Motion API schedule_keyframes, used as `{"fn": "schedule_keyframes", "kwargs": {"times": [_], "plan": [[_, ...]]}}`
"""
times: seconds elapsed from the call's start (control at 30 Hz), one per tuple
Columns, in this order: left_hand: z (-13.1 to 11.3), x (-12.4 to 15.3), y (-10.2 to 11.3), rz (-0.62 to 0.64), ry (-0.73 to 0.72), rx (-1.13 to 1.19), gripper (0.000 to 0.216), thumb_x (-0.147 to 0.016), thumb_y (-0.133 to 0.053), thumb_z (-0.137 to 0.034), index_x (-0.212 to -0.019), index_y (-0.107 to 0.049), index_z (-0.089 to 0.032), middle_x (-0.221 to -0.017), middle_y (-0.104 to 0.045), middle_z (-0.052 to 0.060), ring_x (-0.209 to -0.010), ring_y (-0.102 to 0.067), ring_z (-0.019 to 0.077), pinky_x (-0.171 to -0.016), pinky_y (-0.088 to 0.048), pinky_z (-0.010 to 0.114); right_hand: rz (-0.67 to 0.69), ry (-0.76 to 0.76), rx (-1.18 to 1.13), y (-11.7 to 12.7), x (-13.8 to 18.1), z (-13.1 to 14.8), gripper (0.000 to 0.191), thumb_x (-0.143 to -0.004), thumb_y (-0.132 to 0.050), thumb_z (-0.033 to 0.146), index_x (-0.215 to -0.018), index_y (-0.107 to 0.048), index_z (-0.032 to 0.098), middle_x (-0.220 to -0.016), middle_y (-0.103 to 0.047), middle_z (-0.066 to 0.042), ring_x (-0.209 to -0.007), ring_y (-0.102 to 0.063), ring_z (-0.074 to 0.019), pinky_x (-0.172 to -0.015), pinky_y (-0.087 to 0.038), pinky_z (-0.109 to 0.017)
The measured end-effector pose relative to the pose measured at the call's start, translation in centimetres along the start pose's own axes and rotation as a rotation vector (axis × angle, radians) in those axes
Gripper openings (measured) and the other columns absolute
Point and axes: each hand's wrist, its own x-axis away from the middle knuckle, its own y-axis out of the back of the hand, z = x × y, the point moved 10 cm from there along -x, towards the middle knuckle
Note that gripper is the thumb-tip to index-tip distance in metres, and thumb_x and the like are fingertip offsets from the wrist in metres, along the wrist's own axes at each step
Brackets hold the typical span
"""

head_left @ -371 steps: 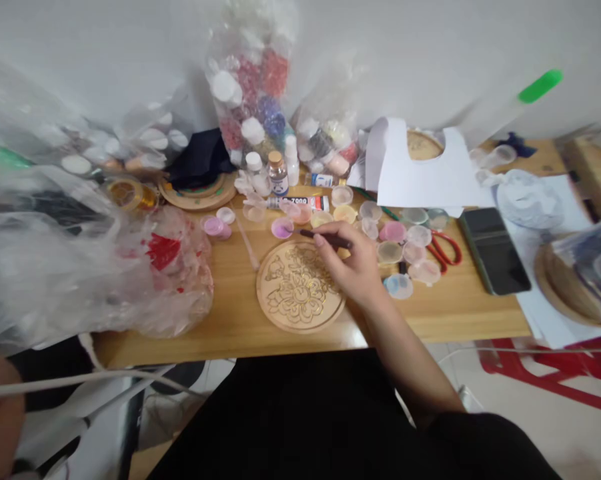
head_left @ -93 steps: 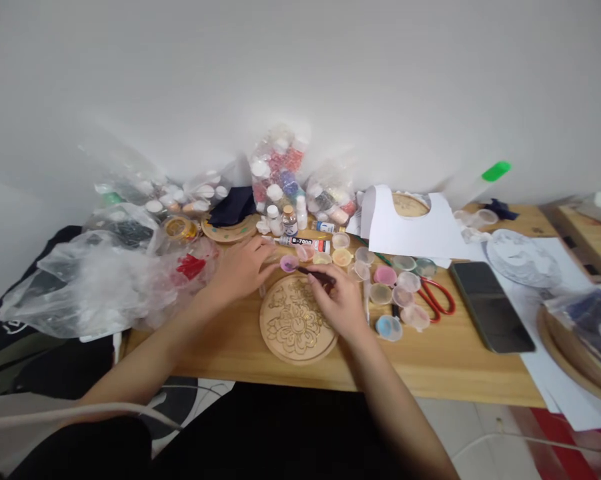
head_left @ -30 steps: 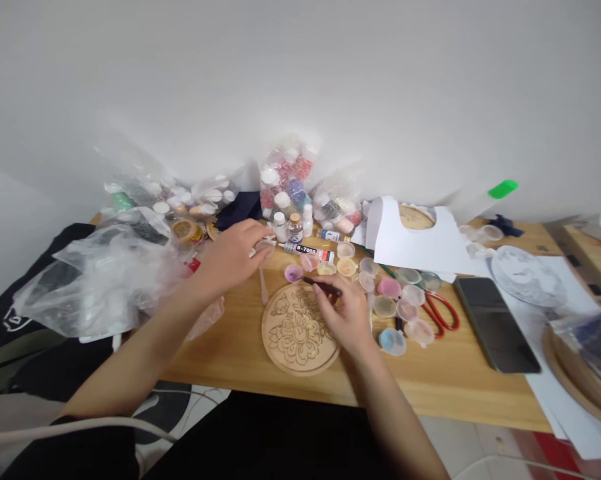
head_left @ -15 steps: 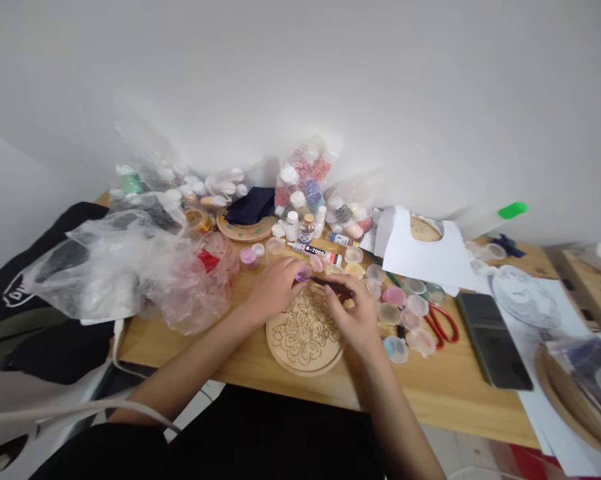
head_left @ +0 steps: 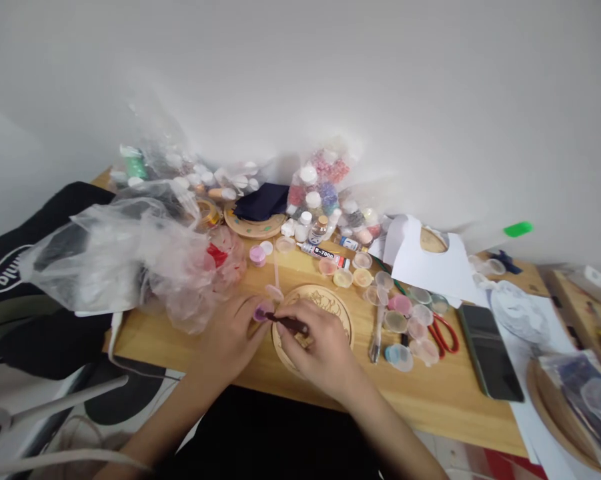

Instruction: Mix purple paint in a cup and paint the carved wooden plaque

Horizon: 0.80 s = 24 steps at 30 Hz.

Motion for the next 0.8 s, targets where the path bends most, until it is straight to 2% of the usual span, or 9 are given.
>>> {"fn": "schedule_keyframes", "kwargs": {"times": [0.1,0.17,0.23,0.3,0.43,0.57,0.63,0.7,0.8], "plan": [[1.3,1.1,-0.2,-0.018,0.04,-0.008,0.015,-0.092,-0.05,-0.03,-0.101,-0.06,-0.025,-0.096,-0.071,0.006,-0.093,-0.068,0.0277,-0.083,-0.058,0.047,0.086,0.0,0.008,-2.0,-0.8,0.3,0.017,-0.087,-0.055,0.014,-0.098,-0.066,0.021,-0.085,-0.071,-0.002,-0.069,-0.063,-0.0129,-0.065,-0.052,-0.025],[1.5,1.3,0.0,-0.041,0.038,-0.01,0.019,-0.09,-0.05,-0.027,-0.105,-0.06,-0.022,-0.102,-0.071,0.008,-0.1,-0.067,0.029,-0.089,-0.057,0.05,0.135,-0.003,0.041,-2.8,-1.1,0.4,0.016,-0.088,-0.055,0.016,-0.098,-0.067,0.019,-0.085,-0.071,-0.003,-0.069,-0.063,-0.0139,-0.065,-0.051,-0.026],[1.1,1.3,0.6,-0.088,-0.001,-0.003,0.026,-0.089,-0.051,-0.023,-0.112,-0.06,-0.021,-0.111,-0.07,0.01,-0.108,-0.065,0.0294,-0.096,-0.056,0.051,0.159,-0.004,0.073,-3.2,-1.3,0.6,0.016,-0.089,-0.055,0.017,-0.098,-0.068,0.018,-0.083,-0.07,-0.004,-0.069,-0.063,-0.0145,-0.065,-0.05,-0.027],[0.1,1.4,1.6,-0.158,-0.079,0.003,0.028,-0.09,-0.05,-0.02,-0.117,-0.058,-0.021,-0.115,-0.068,0.011,-0.11,-0.065,0.0272,-0.097,-0.056,0.047,0.159,0.002,0.097,-3.3,-1.5,0.9,0.017,-0.089,-0.056,0.017,-0.099,-0.068,0.017,-0.084,-0.07,-0.004,-0.069,-0.063,-0.0145,-0.065,-0.05,-0.027],[-1.7,1.7,3.3,-0.322,-0.224,0.011,0.017,-0.095,-0.048,-0.018,-0.106,-0.061,-0.02,-0.1,-0.07,0.008,-0.094,-0.069,0.021,-0.085,-0.059,0.036,0.195,-0.022,0.094,-3.6,-1.6,0.8,0.019,-0.088,-0.057,0.015,-0.102,-0.069,0.02,-0.087,-0.071,-0.003,-0.073,-0.064,-0.0142,-0.069,-0.05,-0.026],[-1.5,1.6,3.5,-0.398,-0.245,0.09,0.017,-0.093,-0.051,-0.012,-0.102,-0.065,-0.018,-0.093,-0.07,0.007,-0.088,-0.068,0.0192,-0.08,-0.059,0.033,0.282,-0.124,0.091,-3.4,-1.9,-0.3,0.038,-0.082,-0.059,0.01,-0.118,-0.066,0.023,-0.09,-0.071,0.0,-0.074,-0.065,-0.0133,-0.071,-0.051,-0.025],[-1.0,1.6,3.3,-0.414,-0.233,0.138,0.019,-0.091,-0.056,-0.009,-0.103,-0.067,-0.018,-0.094,-0.071,0.006,-0.09,-0.069,0.0191,-0.083,-0.059,0.033,0.274,-0.234,0.25,-2.5,-2.5,-1.8,0.036,-0.082,-0.058,0.01,-0.116,-0.067,0.02,-0.089,-0.071,-0.002,-0.077,-0.067,-0.0161,-0.072,-0.051,-0.027],[-0.4,1.7,3.1,-0.429,-0.215,0.173,0.021,-0.088,-0.06,-0.006,-0.103,-0.068,-0.018,-0.096,-0.072,0.006,-0.092,-0.069,0.0194,-0.086,-0.058,0.034,0.273,-0.329,0.507,-1.9,-3.2,-3.2,0.023,-0.086,-0.058,0.014,-0.105,-0.071,0.016,-0.092,-0.072,-0.007,-0.088,-0.067,-0.0224,-0.077,-0.051,-0.033],[0.2,2.0,3.2,-0.475,-0.191,0.188,0.022,-0.085,-0.062,-0.004,-0.102,-0.07,-0.016,-0.096,-0.072,0.007,-0.093,-0.07,0.0193,-0.088,-0.059,0.033,0.365,-0.376,0.776,-3.1,-4.1,-4.5,0.021,-0.092,-0.056,0.024,-0.096,-0.073,0.012,-0.099,-0.071,-0.015,-0.101,-0.065,-0.0302,-0.083,-0.05,-0.038]]}}
